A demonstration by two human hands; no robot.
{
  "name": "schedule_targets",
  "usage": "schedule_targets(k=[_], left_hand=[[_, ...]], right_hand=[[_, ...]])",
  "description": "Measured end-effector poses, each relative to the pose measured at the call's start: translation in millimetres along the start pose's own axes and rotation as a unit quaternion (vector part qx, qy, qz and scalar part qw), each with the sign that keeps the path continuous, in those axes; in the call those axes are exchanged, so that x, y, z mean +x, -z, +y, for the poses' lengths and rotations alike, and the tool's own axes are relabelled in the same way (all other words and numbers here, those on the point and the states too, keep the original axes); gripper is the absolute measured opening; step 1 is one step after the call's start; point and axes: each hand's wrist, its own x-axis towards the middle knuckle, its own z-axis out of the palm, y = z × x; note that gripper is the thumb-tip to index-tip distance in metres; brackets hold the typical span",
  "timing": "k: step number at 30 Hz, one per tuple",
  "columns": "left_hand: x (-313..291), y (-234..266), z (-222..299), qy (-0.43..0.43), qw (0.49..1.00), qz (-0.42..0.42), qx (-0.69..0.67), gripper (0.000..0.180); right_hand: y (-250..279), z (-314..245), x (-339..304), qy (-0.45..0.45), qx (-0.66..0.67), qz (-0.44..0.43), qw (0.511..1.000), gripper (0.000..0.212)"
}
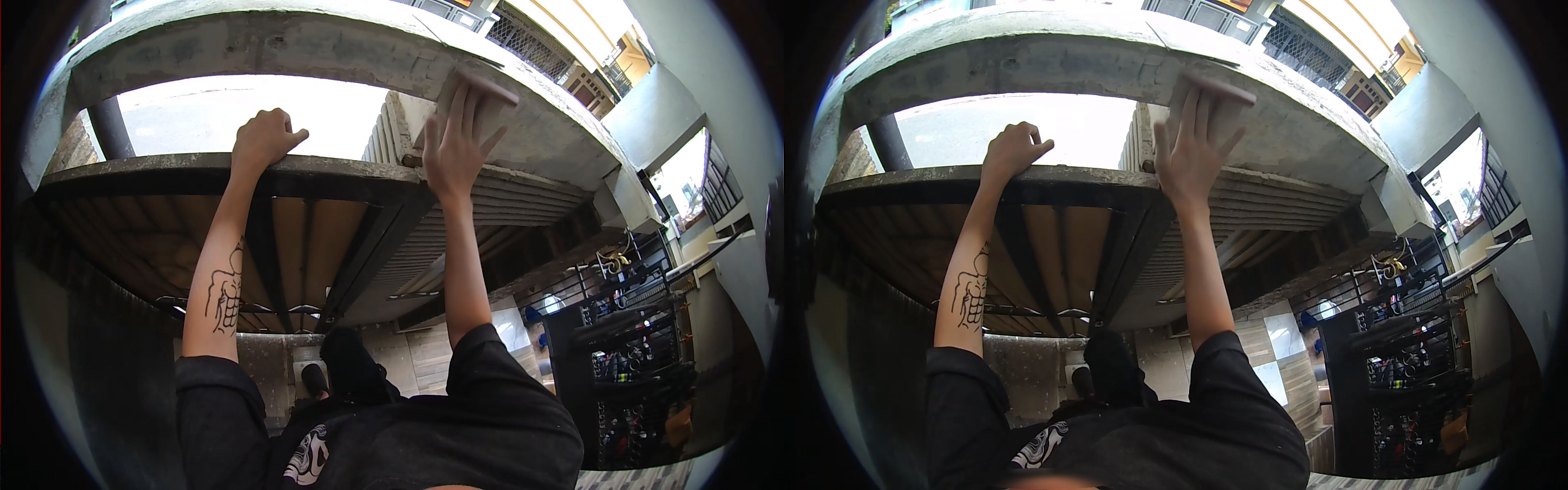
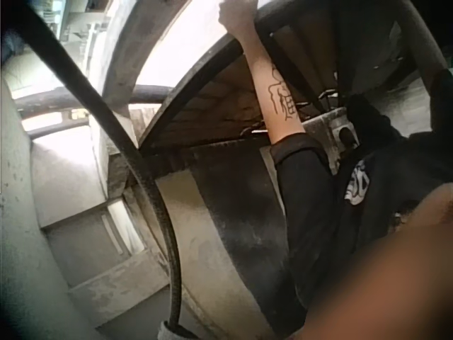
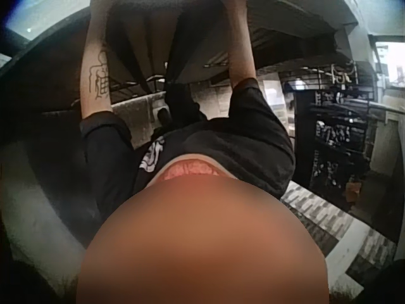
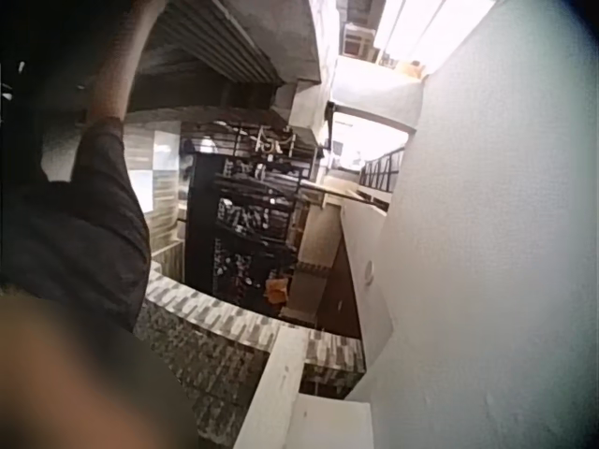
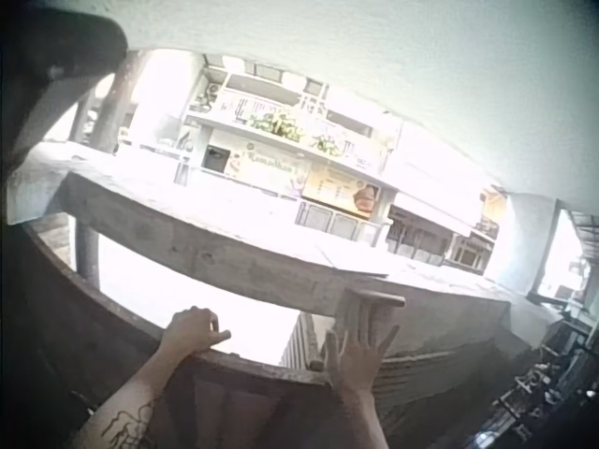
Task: The person is sanding and scraping a concrete ledge above a gate using sandpaper and a metal scraper.
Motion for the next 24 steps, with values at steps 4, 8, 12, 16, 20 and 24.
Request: schedule_targets(k=[4, 8, 12, 16, 20, 24], left_hand=[[-1.0, -0.4, 2.6, -0.001, 1.0, 0.001, 0.007, 0.037], [6.8, -7.6, -5.6, -0.021, 1.0, 0.005, 0.011, 0.039], [7.6, -0.6, 2.2, 0.0, 0.999, -0.045, 0.017, 0.04], [12.1, -11.6, -1.9, -0.035, 0.999, 0.008, 0.034, 0.044], [13.8, -8.5, -0.2, -0.015, 0.998, -0.039, 0.044, 0.044], [14.7, -7.1, -9.8, -0.007, 0.998, -0.043, 0.034, 0.044]], right_hand=[[-19.2, 6.7, -35.4, 0.001, -0.001, 0.021, 1.0, 0.07], [-26.3, 8.6, -20.2, -0.004, 0.011, 0.05, 0.999, 0.068], [-1.6, 6.9, 6.3, 0.0, 0.025, 0.021, 0.999, 0.07], [-26.4, 14.7, -38.6, 0.004, -0.004, 0.037, 0.999, 0.069], [-5.1, 31.4, 13.4, 0.042, 0.006, 0.079, 0.996, 0.064], [-5.7, 49.3, -3.6, 0.082, 0.013, 0.096, 0.992, 0.051]])
